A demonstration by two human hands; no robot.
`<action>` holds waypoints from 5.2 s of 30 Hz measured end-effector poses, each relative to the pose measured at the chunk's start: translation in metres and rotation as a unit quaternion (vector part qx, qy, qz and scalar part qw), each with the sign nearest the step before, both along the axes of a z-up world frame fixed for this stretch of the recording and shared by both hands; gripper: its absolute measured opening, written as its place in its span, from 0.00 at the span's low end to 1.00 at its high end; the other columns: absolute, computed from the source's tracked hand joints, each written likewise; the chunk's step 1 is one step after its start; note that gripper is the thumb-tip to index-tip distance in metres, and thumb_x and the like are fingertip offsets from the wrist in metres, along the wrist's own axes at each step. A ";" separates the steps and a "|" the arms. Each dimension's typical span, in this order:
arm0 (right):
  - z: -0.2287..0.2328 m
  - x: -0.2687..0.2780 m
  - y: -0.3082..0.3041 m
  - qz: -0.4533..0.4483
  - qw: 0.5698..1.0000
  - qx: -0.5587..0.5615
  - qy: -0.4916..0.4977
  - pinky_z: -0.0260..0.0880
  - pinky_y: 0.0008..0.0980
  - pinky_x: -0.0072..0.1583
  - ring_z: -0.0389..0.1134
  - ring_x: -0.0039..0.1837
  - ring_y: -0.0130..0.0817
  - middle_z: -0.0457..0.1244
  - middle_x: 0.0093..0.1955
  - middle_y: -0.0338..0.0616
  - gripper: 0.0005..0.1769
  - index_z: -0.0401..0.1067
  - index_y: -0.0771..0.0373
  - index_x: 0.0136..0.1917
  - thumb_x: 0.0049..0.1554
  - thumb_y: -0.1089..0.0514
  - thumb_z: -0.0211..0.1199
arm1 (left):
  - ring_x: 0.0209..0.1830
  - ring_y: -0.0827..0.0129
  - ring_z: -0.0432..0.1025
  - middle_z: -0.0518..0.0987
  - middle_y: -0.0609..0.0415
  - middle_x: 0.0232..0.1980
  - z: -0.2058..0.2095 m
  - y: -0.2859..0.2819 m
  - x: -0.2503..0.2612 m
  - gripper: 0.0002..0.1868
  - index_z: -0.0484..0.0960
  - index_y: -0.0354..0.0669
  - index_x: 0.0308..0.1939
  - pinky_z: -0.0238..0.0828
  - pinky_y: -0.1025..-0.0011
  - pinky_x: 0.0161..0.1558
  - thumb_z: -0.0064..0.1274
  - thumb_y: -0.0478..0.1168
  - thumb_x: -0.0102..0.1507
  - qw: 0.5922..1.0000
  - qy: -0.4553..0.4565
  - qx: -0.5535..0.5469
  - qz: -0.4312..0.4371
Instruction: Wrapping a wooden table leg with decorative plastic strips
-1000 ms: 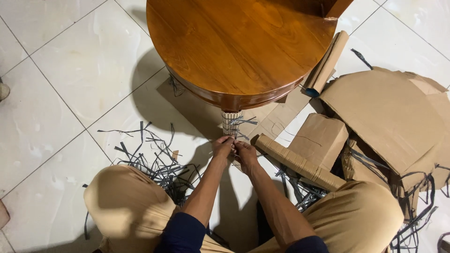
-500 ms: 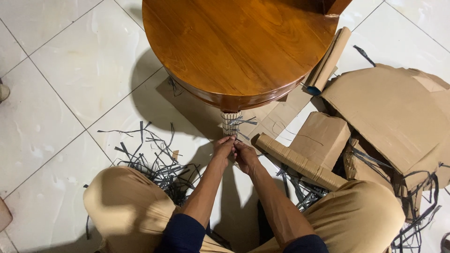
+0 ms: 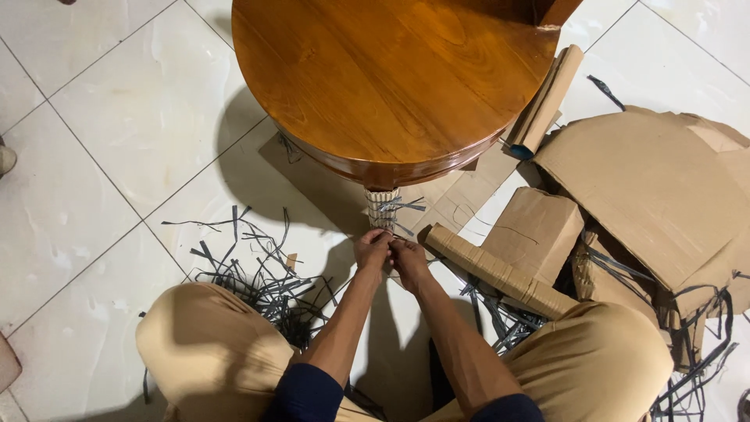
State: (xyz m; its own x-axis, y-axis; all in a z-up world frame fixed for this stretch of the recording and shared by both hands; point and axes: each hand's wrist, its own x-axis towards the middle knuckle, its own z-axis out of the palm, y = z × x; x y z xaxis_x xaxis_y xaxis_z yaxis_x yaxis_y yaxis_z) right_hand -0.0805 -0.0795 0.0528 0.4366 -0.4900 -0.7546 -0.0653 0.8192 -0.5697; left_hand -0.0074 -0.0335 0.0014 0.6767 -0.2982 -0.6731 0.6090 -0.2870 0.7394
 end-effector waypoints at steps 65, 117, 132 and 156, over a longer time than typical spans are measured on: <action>-0.029 0.011 0.004 -0.045 0.959 -0.281 0.020 0.72 0.23 0.47 0.66 0.47 0.27 0.68 0.43 0.38 0.07 0.72 0.58 0.49 0.57 0.65 0.64 | 0.42 0.50 0.81 0.87 0.56 0.39 0.046 0.013 -0.019 0.05 0.87 0.57 0.39 0.75 0.55 0.44 0.62 0.42 0.59 0.933 -0.334 0.129 -0.045; 0.144 0.028 0.080 0.394 0.822 -0.411 -0.023 0.78 0.42 0.49 0.74 0.50 0.46 0.69 0.49 0.61 0.11 0.74 0.69 0.56 0.63 0.61 0.59 | 0.67 0.42 0.69 0.48 0.41 0.82 -0.025 0.182 0.066 0.28 0.75 0.40 0.66 0.73 0.42 0.58 0.54 0.43 0.61 0.933 -0.153 0.324 -0.033; 0.162 0.005 0.088 0.514 0.716 -0.468 0.057 0.78 0.46 0.54 0.75 0.55 0.52 0.73 0.51 0.56 0.11 0.76 0.60 0.55 0.63 0.56 0.58 | 0.65 0.40 0.71 0.63 0.39 0.73 -0.030 0.179 0.088 0.26 0.71 0.35 0.64 0.70 0.47 0.64 0.50 0.41 0.63 0.944 -0.121 0.304 0.044; 0.089 0.016 0.071 0.414 0.774 -0.476 0.053 0.77 0.43 0.51 0.75 0.52 0.49 0.72 0.49 0.56 0.08 0.77 0.61 0.52 0.61 0.58 0.61 | 0.40 0.69 0.79 0.87 0.59 0.41 0.035 0.156 0.111 0.09 0.89 0.60 0.45 0.77 0.70 0.39 0.62 0.41 0.60 0.905 -0.291 0.107 0.292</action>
State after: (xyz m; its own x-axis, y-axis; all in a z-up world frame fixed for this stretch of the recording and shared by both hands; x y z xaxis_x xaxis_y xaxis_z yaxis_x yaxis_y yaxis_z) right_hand -0.0648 -0.0081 0.1418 0.8587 -0.4309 -0.2773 -0.4318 -0.3172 -0.8444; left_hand 0.1038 0.1225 0.0369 0.9350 0.3203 -0.1525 0.2288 -0.2161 0.9492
